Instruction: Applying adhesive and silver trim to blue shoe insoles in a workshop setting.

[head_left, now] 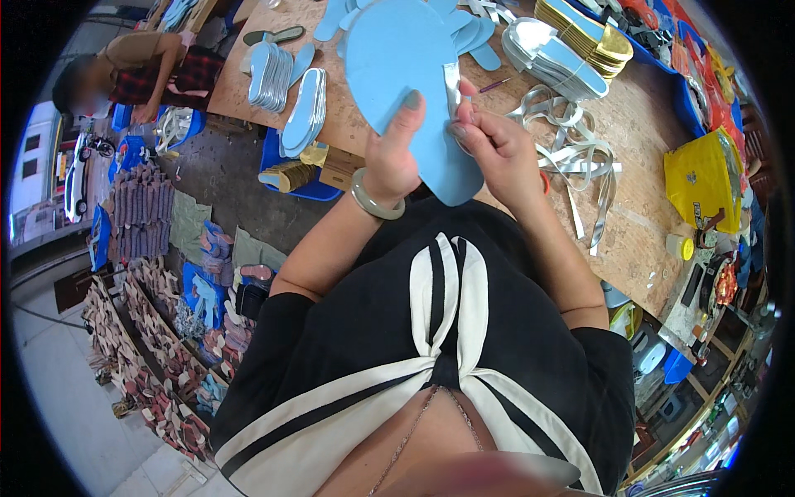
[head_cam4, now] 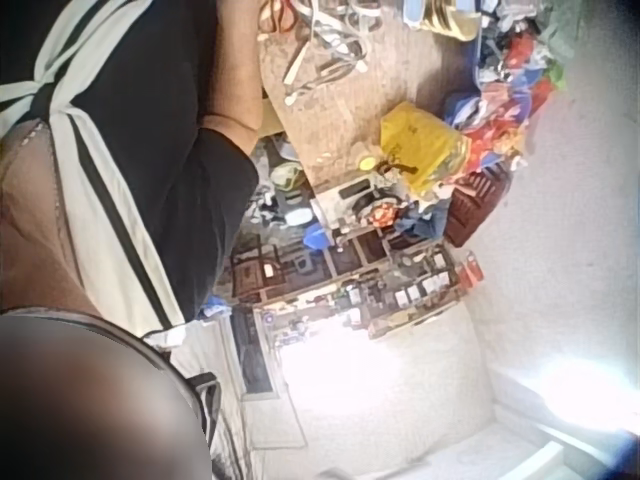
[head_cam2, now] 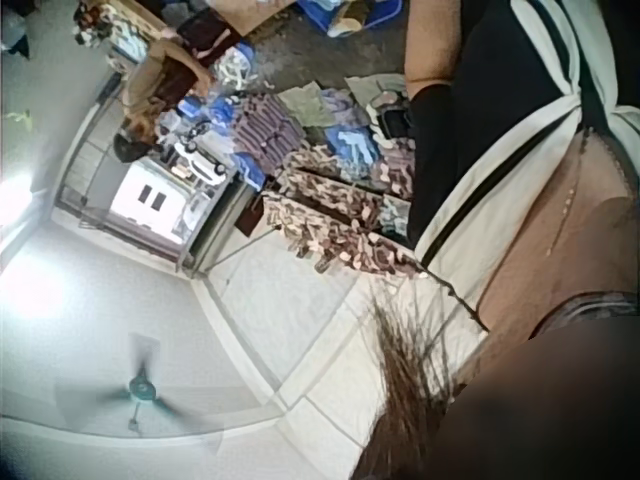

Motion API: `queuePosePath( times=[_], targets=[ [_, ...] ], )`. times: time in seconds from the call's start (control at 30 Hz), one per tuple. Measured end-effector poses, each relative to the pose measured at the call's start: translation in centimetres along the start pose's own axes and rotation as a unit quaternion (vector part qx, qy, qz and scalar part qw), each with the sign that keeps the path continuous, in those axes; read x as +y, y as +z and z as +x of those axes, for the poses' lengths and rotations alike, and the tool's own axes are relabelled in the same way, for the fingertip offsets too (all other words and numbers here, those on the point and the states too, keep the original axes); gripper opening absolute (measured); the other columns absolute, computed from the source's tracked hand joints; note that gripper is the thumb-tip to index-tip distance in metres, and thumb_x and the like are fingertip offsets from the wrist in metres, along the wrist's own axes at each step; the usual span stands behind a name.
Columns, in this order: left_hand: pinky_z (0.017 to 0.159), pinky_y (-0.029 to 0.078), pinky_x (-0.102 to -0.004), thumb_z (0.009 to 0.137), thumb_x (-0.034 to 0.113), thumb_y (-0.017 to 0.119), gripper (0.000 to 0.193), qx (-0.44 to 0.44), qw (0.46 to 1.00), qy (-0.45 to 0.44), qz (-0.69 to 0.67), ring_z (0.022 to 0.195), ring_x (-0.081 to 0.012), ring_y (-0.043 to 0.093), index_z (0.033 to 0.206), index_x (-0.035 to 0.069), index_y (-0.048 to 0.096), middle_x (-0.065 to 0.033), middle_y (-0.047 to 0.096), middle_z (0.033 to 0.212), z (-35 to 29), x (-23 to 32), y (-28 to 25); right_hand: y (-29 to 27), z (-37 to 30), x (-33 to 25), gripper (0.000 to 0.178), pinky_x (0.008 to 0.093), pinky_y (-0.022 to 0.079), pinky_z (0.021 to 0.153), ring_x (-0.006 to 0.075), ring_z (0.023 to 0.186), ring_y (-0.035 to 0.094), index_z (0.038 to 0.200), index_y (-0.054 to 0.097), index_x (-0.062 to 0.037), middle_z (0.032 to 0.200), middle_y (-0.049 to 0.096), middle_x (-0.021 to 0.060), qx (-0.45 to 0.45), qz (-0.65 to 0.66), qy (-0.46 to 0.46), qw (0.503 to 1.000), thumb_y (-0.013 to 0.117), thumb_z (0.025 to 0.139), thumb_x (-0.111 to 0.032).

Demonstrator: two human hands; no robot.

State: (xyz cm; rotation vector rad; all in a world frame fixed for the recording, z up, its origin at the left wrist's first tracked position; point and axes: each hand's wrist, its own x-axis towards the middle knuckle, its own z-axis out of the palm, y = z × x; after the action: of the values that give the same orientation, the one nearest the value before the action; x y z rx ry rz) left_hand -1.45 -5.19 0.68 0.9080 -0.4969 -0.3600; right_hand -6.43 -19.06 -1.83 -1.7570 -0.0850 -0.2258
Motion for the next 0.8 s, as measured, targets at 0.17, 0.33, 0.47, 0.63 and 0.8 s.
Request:
queuePosePath(
  times=[0.17,0.33,0.47,0.63,0.8],
  targets=[
    [0.085,0.049,-0.0345,0.096,0.028,0.044,0.040,0.045,0.998,-0.034,-0.011,0.096,-0.0205,0.060,0.121,-0.003,0.046,-0.0156,0.058,0.112,-0.1,-0.7,-0.5,-1.4,1.5,0.1,0.016,0.0286,0.043,0.060,0.0158,0.065,0.053,0.085,0.062,0.0016,0.068,0.055,0.0067,-0.022,-0.057,-0.072,0.996,0.059,0.087,-0.014],
    [0.094,0.047,-0.0407,0.094,0.017,0.046,0.042,0.065,0.982,-0.145,-0.104,0.114,-0.0300,0.053,0.129,-0.005,0.039,-0.0225,0.052,0.122,0.9,-0.8,-2.4,-1.6,3.5,0.5,0.019,0.0242,0.046,0.063,0.0094,0.072,0.055,0.095,0.061,0.0008,0.081,0.057,0.0033,-0.074,0.098,0.038,0.992,0.056,0.090,-0.017],
    [0.092,0.048,-0.0385,0.093,0.017,0.049,0.043,0.025,0.969,-0.229,-0.092,0.107,-0.0278,0.058,0.129,-0.004,0.040,-0.0190,0.054,0.121,2.6,1.4,-4.6,-0.9,4.0,1.0,0.022,0.0246,0.047,0.065,0.0083,0.071,0.056,0.100,0.062,-0.0007,0.085,0.060,0.0028,-0.117,0.187,0.039,0.975,0.062,0.086,-0.018],
    [0.077,0.054,-0.0332,0.090,0.016,0.056,0.034,0.016,0.956,-0.293,-0.011,0.090,-0.0223,0.064,0.118,-0.003,0.051,-0.0132,0.061,0.106,2.5,2.0,-5.2,-1.3,6.2,1.9,0.024,0.0223,0.046,0.062,0.0077,0.067,0.056,0.086,0.068,-0.0008,0.071,0.060,0.0021,-0.065,0.202,0.118,0.970,0.065,0.086,-0.025],
    [0.080,0.054,-0.0346,0.091,0.011,0.053,0.031,0.070,0.988,-0.140,-0.015,0.092,-0.0215,0.064,0.119,-0.003,0.050,-0.0142,0.061,0.109,0.7,-0.9,-3.8,0.7,6.6,2.2,0.025,0.0210,0.045,0.063,0.0080,0.072,0.056,0.099,0.066,0.0008,0.089,0.063,0.0053,0.025,0.155,-0.013,0.988,0.061,0.089,-0.022]
  ],
)
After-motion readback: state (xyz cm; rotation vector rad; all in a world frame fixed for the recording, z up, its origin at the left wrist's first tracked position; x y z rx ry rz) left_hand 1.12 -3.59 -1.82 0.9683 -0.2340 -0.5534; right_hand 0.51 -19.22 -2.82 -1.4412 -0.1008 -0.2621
